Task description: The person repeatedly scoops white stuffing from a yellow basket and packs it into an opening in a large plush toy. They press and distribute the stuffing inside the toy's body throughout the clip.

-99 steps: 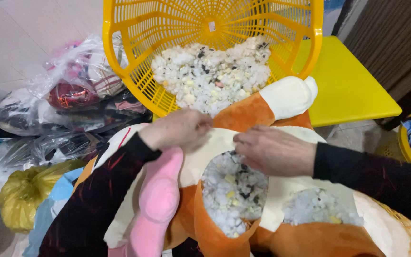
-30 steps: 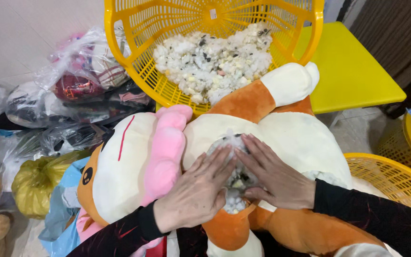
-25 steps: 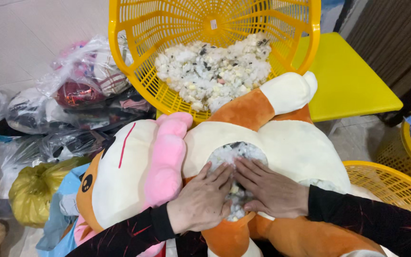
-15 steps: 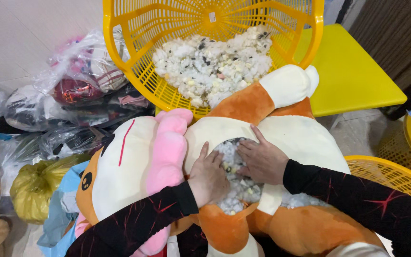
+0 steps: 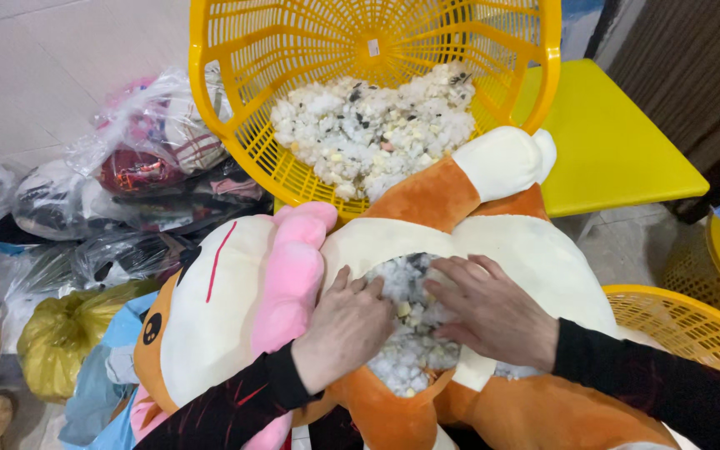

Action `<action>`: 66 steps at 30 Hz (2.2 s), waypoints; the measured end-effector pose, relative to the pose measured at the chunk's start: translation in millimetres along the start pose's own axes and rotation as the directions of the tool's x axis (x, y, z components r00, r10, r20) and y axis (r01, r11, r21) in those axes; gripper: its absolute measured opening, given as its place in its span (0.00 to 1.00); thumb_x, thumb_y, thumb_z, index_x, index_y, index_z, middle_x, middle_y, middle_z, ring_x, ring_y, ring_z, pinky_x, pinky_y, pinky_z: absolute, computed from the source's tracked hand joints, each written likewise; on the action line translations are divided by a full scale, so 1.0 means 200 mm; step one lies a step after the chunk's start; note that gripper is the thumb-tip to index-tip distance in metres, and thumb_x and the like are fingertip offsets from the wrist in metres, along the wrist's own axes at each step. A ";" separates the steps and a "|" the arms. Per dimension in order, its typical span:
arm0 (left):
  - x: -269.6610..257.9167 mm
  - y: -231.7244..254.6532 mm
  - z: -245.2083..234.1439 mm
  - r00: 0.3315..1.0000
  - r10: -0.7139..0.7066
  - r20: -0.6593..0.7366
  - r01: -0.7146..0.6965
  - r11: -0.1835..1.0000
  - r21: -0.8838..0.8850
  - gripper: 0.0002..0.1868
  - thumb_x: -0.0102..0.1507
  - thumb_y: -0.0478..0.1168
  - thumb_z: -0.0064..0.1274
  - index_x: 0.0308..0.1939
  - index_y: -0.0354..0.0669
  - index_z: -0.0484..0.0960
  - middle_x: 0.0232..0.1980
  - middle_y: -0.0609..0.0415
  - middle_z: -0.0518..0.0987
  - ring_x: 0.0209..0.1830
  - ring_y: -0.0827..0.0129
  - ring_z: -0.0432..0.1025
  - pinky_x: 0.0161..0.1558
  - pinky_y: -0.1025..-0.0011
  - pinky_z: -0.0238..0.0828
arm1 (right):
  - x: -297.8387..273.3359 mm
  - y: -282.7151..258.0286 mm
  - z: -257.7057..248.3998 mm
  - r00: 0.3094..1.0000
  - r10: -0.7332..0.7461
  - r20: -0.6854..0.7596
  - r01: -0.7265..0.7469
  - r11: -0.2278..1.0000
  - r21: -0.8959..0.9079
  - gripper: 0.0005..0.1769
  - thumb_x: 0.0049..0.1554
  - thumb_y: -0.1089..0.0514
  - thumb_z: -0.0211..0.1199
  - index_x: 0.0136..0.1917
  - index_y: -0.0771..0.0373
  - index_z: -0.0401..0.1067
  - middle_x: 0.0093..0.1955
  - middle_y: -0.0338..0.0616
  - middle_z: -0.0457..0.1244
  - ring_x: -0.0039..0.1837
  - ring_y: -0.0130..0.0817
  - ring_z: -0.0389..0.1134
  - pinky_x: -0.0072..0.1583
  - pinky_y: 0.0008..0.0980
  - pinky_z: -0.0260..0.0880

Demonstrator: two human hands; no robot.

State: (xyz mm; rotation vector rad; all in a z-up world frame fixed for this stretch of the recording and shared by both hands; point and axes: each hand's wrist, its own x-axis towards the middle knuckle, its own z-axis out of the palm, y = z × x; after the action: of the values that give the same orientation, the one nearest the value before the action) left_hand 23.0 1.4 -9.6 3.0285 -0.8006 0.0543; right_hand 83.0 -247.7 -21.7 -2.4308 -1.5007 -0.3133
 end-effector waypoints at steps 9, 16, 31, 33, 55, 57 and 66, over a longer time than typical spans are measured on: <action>-0.02 0.06 0.10 0.954 0.292 -0.071 -0.294 0.955 -0.029 0.30 0.59 0.50 0.46 0.58 0.30 0.77 0.66 0.37 0.73 0.72 0.50 0.62 0.70 0.48 0.54 | -0.11 -0.01 0.17 0.981 -0.180 0.070 0.182 0.983 -0.035 0.43 0.62 0.32 0.50 0.71 0.73 0.59 0.75 0.67 0.52 0.75 0.58 0.53 0.75 0.58 0.41; 0.11 0.05 0.12 0.832 0.011 0.555 -0.020 1.000 0.011 0.32 0.67 0.54 0.31 0.40 0.35 0.88 0.53 0.38 0.82 0.58 0.53 0.75 0.67 0.53 0.58 | 0.07 0.03 0.13 0.736 -0.077 0.673 0.113 0.994 -0.009 0.43 0.62 0.26 0.39 0.45 0.68 0.75 0.48 0.52 0.67 0.60 0.48 0.66 0.78 0.66 0.20; -0.02 -0.04 0.07 0.927 -0.052 0.371 0.041 0.999 0.035 0.26 0.62 0.54 0.42 0.29 0.37 0.86 0.35 0.39 0.83 0.39 0.48 0.79 0.51 0.55 0.71 | -0.09 0.05 0.09 0.788 -0.001 0.616 0.101 0.987 -0.128 0.35 0.66 0.38 0.45 0.29 0.61 0.75 0.33 0.47 0.65 0.48 0.43 0.68 0.77 0.50 0.39; -0.02 -0.03 0.03 0.954 0.022 0.300 -0.012 0.999 -0.034 0.22 0.61 0.51 0.45 0.26 0.37 0.85 0.31 0.38 0.83 0.37 0.48 0.79 0.53 0.56 0.72 | -0.09 0.04 0.07 0.846 -0.011 0.532 0.073 0.993 -0.096 0.31 0.64 0.39 0.51 0.31 0.62 0.75 0.37 0.46 0.66 0.52 0.43 0.67 0.77 0.51 0.40; 0.95 -0.97 0.15 0.954 -0.295 0.058 0.287 0.950 0.126 0.16 0.62 0.45 0.56 0.52 0.45 0.84 0.62 0.42 0.77 0.64 0.49 0.71 0.57 0.52 0.74 | 0.65 0.58 0.03 0.981 -0.171 -0.094 0.132 0.936 -0.326 0.27 0.58 0.37 0.56 0.57 0.60 0.72 0.61 0.51 0.66 0.64 0.48 0.65 0.62 0.55 0.62; 1.12 -1.11 0.35 0.939 -0.341 0.038 0.321 0.913 0.251 0.16 0.64 0.43 0.52 0.54 0.49 0.84 0.71 0.49 0.71 0.72 0.52 0.65 0.59 0.48 0.72 | 0.66 0.63 0.12 0.994 -0.060 -0.094 0.027 0.947 -0.319 0.31 0.58 0.35 0.54 0.63 0.59 0.71 0.59 0.49 0.66 0.63 0.48 0.65 0.62 0.57 0.60; 1.36 -1.45 0.79 0.940 -0.337 0.047 0.302 0.890 0.342 0.17 0.67 0.40 0.43 0.58 0.51 0.81 0.78 0.58 0.60 0.75 0.49 0.56 0.58 0.31 0.64 | 0.55 0.65 0.21 0.991 0.112 -0.067 -0.123 0.974 -0.189 0.30 0.62 0.36 0.52 0.65 0.60 0.70 0.53 0.46 0.66 0.59 0.45 0.64 0.62 0.45 0.59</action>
State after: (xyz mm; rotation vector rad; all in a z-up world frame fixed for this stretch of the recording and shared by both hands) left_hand 407.3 116.1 -158.6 3.4662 -0.3040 0.0287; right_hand 249.7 -196.0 -41.1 -2.6235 -1.3531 -0.5193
